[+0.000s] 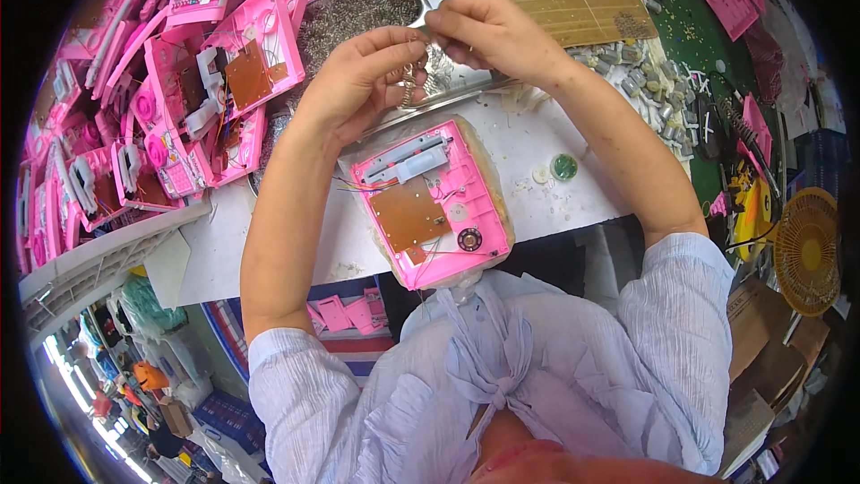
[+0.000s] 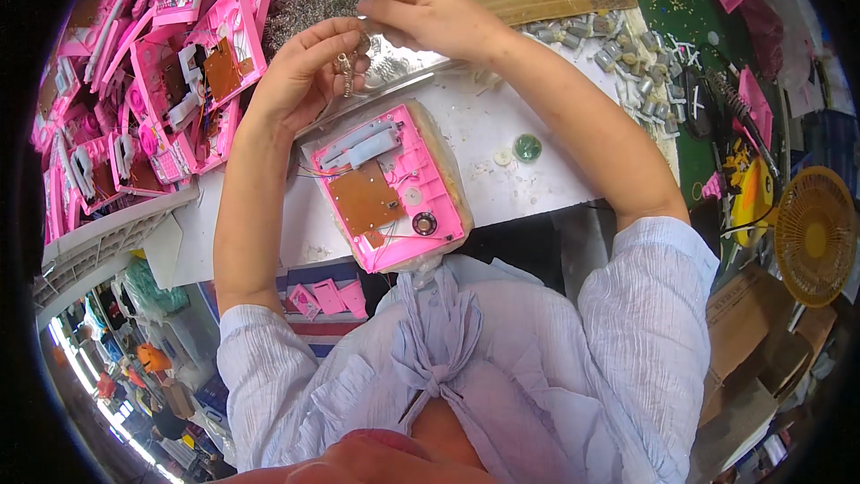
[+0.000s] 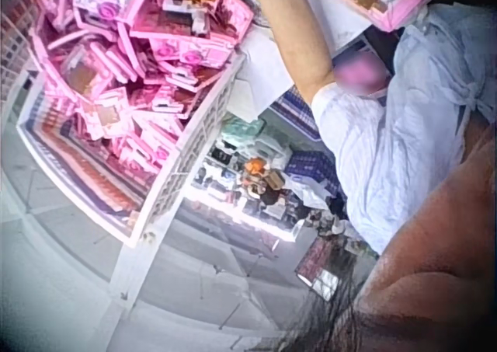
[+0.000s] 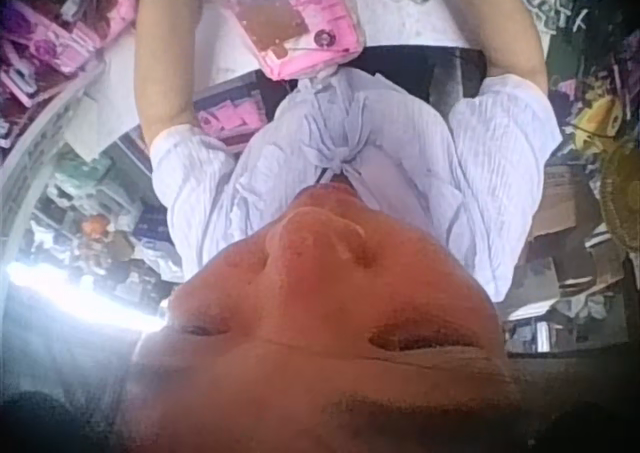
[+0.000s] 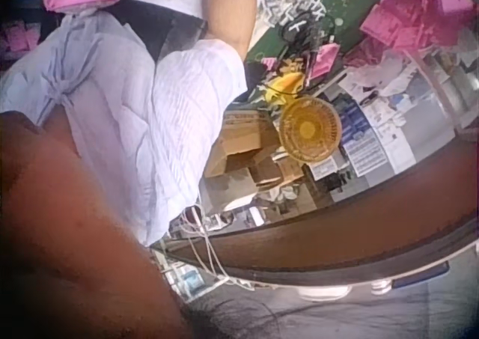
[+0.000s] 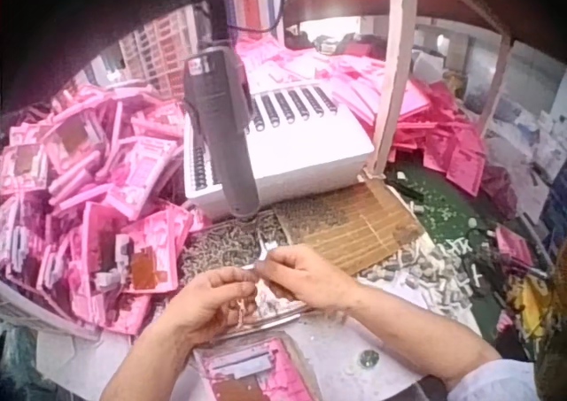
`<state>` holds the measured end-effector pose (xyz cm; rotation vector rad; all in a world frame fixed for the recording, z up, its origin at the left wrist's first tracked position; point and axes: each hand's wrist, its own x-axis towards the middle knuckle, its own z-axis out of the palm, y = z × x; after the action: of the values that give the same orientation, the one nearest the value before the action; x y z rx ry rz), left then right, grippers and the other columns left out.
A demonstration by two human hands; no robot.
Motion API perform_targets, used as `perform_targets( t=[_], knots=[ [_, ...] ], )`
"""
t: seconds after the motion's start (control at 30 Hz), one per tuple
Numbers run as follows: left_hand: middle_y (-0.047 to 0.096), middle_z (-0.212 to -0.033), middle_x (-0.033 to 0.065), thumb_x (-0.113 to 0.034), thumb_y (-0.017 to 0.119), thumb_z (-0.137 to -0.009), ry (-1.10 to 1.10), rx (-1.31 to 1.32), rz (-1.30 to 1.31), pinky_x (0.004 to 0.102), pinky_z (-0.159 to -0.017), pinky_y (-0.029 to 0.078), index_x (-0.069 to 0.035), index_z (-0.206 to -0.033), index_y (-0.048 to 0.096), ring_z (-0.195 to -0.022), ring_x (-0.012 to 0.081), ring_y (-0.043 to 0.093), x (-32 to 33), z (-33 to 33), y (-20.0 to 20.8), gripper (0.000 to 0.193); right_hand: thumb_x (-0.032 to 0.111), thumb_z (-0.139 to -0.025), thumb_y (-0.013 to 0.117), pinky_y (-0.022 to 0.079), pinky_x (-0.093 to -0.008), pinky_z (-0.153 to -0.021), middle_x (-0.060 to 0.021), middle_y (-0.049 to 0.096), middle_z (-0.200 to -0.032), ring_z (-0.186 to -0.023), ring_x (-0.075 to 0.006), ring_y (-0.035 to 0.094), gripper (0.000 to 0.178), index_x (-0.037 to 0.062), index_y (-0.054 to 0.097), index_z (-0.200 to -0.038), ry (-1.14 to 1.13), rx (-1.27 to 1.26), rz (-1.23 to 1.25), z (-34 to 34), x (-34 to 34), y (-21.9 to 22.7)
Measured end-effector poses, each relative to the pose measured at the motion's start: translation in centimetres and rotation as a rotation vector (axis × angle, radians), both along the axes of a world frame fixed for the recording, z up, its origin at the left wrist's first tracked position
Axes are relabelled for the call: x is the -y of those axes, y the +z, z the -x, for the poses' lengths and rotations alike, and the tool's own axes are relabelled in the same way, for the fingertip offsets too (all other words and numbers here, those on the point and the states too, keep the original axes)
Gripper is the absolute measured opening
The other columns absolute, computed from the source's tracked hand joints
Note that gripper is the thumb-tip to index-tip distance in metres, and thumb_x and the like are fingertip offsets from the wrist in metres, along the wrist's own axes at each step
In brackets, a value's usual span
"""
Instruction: Assembling a pink electronic toy by installing internal components including a motor and circuit board, and soldering connections.
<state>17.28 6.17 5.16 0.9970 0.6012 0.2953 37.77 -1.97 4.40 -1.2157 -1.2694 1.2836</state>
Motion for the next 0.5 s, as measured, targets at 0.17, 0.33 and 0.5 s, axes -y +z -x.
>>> perform_targets(
  t=[0.17,0.33,0.5],
  knots=[
    [0.065,-0.097,0.0015,-0.012,0.066,-0.098,0.040,0.076,0.048,0.0245,-0.064,0.048,-0.006,-0.113,0.062,-0.086,0.0119,0.062,-0.6,0.3,-0.1,0.016,0.047,-0.106,0.052,0.033,-0.0207,-0.045,0.0031,0.056,-0.063,-0.052,-0.0037,0.048,0.046,0.0071,0.066,-0.088,-0.037,0.046,0.170,-1.0,0.6,-0.1],
    [0.065,-0.097,0.0000,-0.013,0.067,-0.098,0.004,0.090,-0.038,0.0234,-0.064,0.045,-0.008,-0.113,0.062,-0.085,0.0107,0.062,-0.5,0.3,-0.5,0.017,0.050,-0.105,0.052,0.031,-0.0207,-0.042,0.0010,0.057,-0.062,-0.049,-0.0048,0.049,0.049,0.0066,0.065,-0.087,0.016,-0.121,0.319,-0.1,1.2,0.5],
    [0.066,-0.095,-0.0005,-0.015,0.069,-0.096,0.049,0.060,-0.053,0.0211,-0.060,0.043,-0.008,-0.110,0.062,-0.082,0.0082,0.060,0.2,0.0,0.2,0.016,0.039,-0.104,0.060,0.033,-0.0199,-0.043,0.0009,0.059,-0.064,-0.049,-0.0045,0.050,0.038,0.0048,0.066,-0.089,-0.014,-0.154,0.290,-0.1,1.0,-0.3]
  ],
)
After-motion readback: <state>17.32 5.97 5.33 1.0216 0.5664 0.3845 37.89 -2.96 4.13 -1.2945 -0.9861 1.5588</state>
